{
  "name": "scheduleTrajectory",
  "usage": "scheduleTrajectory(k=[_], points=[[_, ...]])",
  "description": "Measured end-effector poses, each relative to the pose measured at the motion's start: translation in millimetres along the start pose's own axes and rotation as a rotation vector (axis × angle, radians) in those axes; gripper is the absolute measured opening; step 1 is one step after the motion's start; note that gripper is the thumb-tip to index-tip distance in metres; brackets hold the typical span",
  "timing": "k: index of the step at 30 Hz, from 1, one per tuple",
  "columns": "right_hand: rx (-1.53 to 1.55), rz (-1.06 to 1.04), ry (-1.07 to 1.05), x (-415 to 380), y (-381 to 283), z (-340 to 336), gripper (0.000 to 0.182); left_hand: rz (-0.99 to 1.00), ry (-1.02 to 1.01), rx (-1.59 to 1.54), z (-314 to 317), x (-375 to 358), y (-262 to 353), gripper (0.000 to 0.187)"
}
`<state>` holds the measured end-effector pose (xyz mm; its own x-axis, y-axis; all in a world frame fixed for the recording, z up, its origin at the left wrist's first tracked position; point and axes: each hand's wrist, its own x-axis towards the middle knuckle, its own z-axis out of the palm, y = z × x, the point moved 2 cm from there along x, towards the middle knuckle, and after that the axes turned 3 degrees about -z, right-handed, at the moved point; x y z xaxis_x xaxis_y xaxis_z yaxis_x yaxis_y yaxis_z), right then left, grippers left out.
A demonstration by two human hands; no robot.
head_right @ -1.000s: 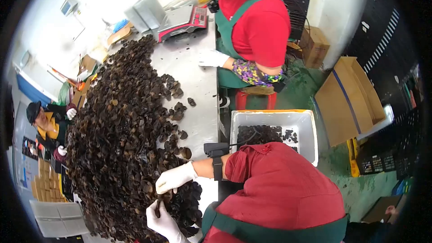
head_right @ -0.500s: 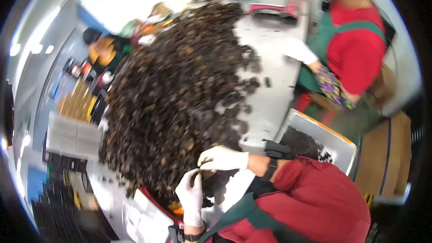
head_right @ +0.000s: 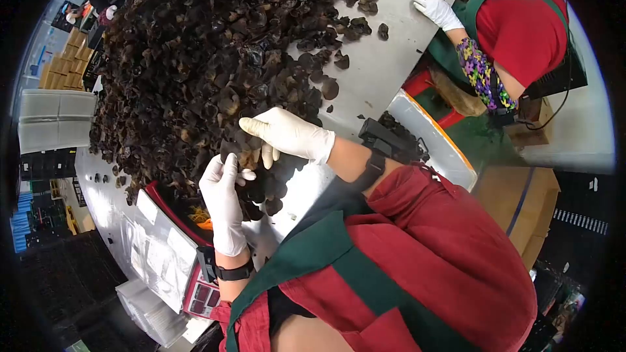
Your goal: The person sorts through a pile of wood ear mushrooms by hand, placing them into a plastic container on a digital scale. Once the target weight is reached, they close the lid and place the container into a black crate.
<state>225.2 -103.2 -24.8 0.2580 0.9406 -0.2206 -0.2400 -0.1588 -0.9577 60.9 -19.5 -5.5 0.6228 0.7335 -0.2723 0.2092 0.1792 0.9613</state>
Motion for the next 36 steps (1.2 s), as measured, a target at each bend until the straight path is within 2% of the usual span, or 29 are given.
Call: scheduleTrajectory(k=[4,5,10,12,13,14,16,18,20,21,23,24,26,27,28,29,32,33,34,36], points=[[-0.018,-0.024,-0.043,-4.2,2.7,-8.2,0.065,-0.010,-0.016,0.001,3.2,0.6,-0.1,0.015],[0.042,-0.085,-0.051,-3.9,5.2,-7.3,0.070,-0.009,-0.017,0.011,4.0,0.6,-0.8,0.015],[0.089,-0.083,0.003,-13.2,6.8,-11.9,0.072,-0.029,-0.069,0.028,12.5,1.9,-10.8,0.016],[0.051,-0.054,-0.048,-14.6,14.0,-13.2,0.070,-0.047,-0.075,0.026,14.2,2.1,-14.1,0.015],[0.042,-0.086,-0.014,-17.6,12.8,-12.4,0.064,-0.056,-0.052,0.053,16.8,1.1,-12.4,0.016],[0.008,-0.071,-0.015,-23.4,5.2,-9.8,0.045,-0.034,-0.029,0.103,19.6,-0.5,-10.4,0.015],[-0.070,-0.045,-0.021,-29.3,5.0,-10.7,0.029,-0.023,-0.054,0.111,27.2,-5.9,-6.1,0.014],[-0.084,-0.058,-0.053,-39.5,8.1,-23.6,0.027,-0.173,-0.104,0.110,36.9,-17.1,7.3,0.020],[-0.327,-0.209,0.013,-54.3,18.4,-51.6,0.026,0.106,-0.176,0.270,33.6,-10.0,-11.5,0.021],[-0.332,-0.165,0.027,-68.6,15.9,-68.7,0.024,0.084,-0.161,0.273,37.2,-11.7,-6.3,0.024],[-0.283,0.002,0.044,-104.1,6.3,-103.1,0.027,0.233,-0.132,0.359,35.3,-9.0,-3.4,0.024],[-0.452,-0.046,0.082,-120.5,8.9,-123.3,0.027,0.307,-0.122,0.374,39.4,-7.2,-0.1,0.024],[-0.663,0.113,0.124,-156.2,-5.2,-151.8,0.026,0.502,-0.078,0.561,43.2,2.5,6.0,0.025],[-0.751,0.132,0.151,-167.1,4.1,-166.9,0.030,0.518,-0.084,0.594,44.4,9.3,8.3,0.027],[-0.979,0.128,0.244,-181.0,-3.3,-171.3,0.035,0.531,-0.075,0.633,50.0,18.4,12.5,0.029],[-1.087,0.175,0.316,-189.7,-5.2,-175.8,0.037,0.626,-0.082,0.693,60.4,28.7,21.1,0.032],[-1.322,0.284,0.501,-188.5,11.9,-183.6,0.035,0.839,-0.095,0.857,85.0,67.0,32.2,0.046],[-1.346,0.303,0.496,-186.8,10.0,-178.8,0.033,0.903,-0.096,0.920,94.4,80.9,31.4,0.050],[-1.314,0.285,0.478,-185.1,6.1,-173.0,0.034,0.962,-0.094,0.985,103.6,93.3,31.3,0.054],[-1.269,0.057,0.511,-178.7,18.3,-165.3,0.033,1.001,-0.085,1.153,112.9,116.1,21.9,0.062]])
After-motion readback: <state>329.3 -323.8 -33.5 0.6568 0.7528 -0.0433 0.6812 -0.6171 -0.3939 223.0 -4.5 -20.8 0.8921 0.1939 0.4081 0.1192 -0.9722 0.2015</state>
